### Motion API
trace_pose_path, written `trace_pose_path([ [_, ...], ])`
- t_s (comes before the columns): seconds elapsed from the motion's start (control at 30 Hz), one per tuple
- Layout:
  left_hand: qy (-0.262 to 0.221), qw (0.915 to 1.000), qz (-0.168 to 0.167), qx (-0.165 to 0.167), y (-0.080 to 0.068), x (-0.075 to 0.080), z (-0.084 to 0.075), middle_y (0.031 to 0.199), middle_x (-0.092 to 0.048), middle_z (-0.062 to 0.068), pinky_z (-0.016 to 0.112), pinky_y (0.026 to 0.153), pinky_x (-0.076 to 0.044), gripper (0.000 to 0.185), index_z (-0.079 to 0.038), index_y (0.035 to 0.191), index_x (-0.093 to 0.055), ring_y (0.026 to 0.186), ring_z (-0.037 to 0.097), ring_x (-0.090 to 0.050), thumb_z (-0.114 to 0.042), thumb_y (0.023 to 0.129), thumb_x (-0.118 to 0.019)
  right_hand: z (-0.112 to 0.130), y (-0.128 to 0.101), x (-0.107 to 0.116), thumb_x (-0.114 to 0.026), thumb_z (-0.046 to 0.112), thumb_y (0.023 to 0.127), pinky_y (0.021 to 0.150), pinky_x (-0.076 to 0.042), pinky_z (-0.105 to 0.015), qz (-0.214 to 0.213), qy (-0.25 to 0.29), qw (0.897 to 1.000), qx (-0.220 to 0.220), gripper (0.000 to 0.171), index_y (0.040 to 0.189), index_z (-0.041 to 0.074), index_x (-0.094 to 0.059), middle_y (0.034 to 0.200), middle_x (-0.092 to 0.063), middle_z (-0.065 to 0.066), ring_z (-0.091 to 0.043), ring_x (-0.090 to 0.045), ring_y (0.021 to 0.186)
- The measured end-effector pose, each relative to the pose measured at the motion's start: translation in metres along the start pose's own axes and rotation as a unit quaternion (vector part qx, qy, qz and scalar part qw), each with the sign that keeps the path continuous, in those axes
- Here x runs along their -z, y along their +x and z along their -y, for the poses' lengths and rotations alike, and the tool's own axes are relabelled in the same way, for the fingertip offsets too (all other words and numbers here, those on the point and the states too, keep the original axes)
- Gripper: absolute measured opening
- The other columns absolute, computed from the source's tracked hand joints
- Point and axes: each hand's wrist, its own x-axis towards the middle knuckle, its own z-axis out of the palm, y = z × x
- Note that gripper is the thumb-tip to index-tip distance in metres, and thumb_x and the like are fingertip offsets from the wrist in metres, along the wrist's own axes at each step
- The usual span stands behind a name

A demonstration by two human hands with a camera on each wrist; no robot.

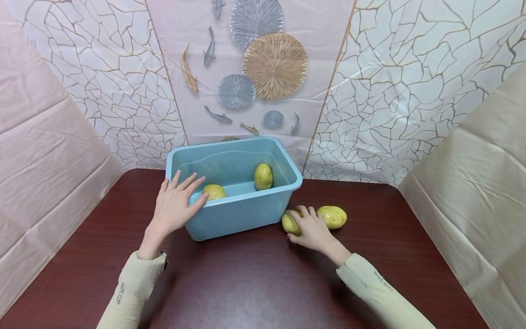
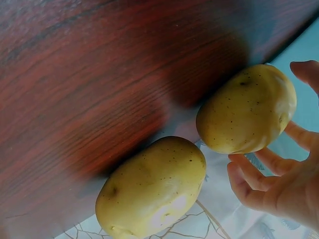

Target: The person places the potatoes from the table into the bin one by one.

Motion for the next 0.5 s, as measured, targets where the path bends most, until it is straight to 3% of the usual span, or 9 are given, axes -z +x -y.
trace_pose_path([
  [0.5, 0.001, 1.0000, 0.004, 0.002, 0.0000, 0.0012, -0.0005, 0.141, -0.039, 0.003, 0.057, 0.107, -0.011, 0.055, -0.026, 0.134, -0.042, 0.137, 0.036, -0.014, -0.054, 0.087, -0.037, -0.0033, 0.0022, -0.0074, -0.073, 0.042, 0.065, 0.067, -0.042, -0.046, 0.014, -0.015, 1.000, -0.013, 0.067, 0.122, 0.013, -0.051, 0.110, -0.055, -0.012, -0.033, -0.051, 0.093],
])
